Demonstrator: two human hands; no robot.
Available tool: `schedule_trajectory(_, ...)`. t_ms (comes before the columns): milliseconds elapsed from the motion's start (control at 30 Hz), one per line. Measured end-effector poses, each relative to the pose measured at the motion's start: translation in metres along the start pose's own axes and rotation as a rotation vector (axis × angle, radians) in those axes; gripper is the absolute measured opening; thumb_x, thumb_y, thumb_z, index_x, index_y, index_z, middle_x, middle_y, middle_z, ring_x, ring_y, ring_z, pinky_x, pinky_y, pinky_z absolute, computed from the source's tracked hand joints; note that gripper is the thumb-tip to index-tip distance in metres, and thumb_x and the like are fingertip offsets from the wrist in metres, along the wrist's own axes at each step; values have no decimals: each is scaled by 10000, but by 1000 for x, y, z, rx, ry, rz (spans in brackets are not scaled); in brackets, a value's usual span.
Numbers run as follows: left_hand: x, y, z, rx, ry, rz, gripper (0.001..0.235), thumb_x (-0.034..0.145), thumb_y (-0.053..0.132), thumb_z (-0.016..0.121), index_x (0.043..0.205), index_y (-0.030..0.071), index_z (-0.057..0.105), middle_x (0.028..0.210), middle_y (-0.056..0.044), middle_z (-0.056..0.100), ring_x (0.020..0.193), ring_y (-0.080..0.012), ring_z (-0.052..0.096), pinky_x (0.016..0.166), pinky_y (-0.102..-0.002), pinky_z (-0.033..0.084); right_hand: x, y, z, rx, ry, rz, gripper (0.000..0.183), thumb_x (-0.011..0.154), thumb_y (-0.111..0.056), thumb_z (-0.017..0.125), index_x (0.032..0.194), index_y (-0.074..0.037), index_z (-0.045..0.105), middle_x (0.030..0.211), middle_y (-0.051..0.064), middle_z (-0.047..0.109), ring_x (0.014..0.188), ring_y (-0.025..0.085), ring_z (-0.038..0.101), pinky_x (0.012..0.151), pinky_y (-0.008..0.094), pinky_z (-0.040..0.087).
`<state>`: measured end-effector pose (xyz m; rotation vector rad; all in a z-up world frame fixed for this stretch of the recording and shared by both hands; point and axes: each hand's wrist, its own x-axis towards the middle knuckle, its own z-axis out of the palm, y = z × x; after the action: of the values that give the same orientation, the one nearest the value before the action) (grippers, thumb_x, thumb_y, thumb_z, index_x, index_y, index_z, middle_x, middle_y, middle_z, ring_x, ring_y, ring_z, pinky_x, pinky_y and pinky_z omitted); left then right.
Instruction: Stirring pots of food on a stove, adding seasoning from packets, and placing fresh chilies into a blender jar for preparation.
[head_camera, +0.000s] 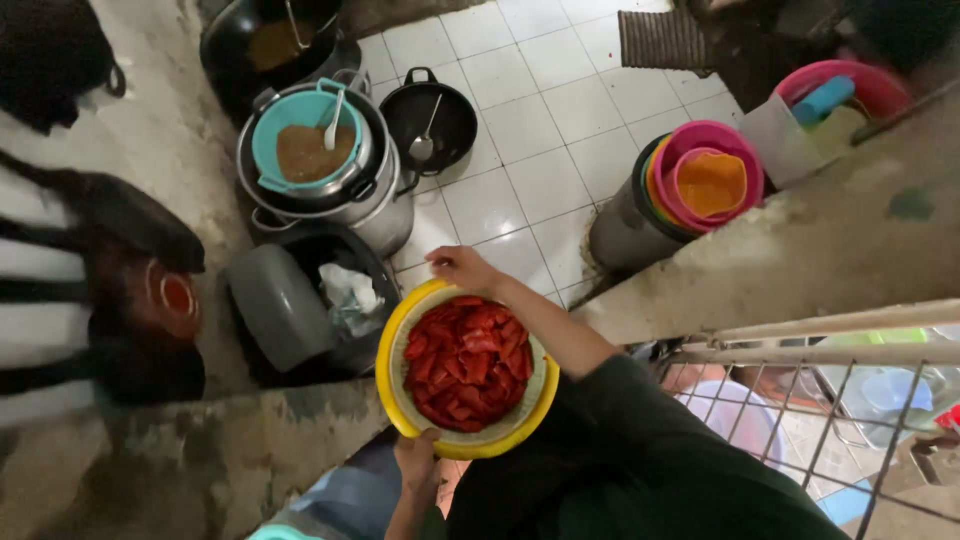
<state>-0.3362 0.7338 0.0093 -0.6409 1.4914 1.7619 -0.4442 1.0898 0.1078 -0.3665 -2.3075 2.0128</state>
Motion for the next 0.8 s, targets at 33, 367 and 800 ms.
schedule_trajectory(33,8,14,21,7,-2,-4,259,802,-109,616,1060,-91,601,875,-127,641,708,-258,639,607,-412,510,4,26,-39,3,6,4,342,1007,-191,676,1302,-19,671,1045,63,715,889,119,650,772,283,562)
schedule_trajectory(367,89,99,272,14,-53,163,344,769,-94,640,1111,-61,632,966,-88,697,837,-250,657,737,-364,525,26,21,-334,-77,57,461,641,851,-459,726,1380,-121,596,1193,83,714,1013,189,674,792,360,556)
schedule_trajectory(800,252,246,514,89,-109,131,347,769,-63,635,1115,-53,646,935,-124,709,735,-229,652,644,-335,525,215,25,-520,-378,278,402,391,868,-250,724,1193,-32,710,942,126,779,836,204,715,785,372,558)
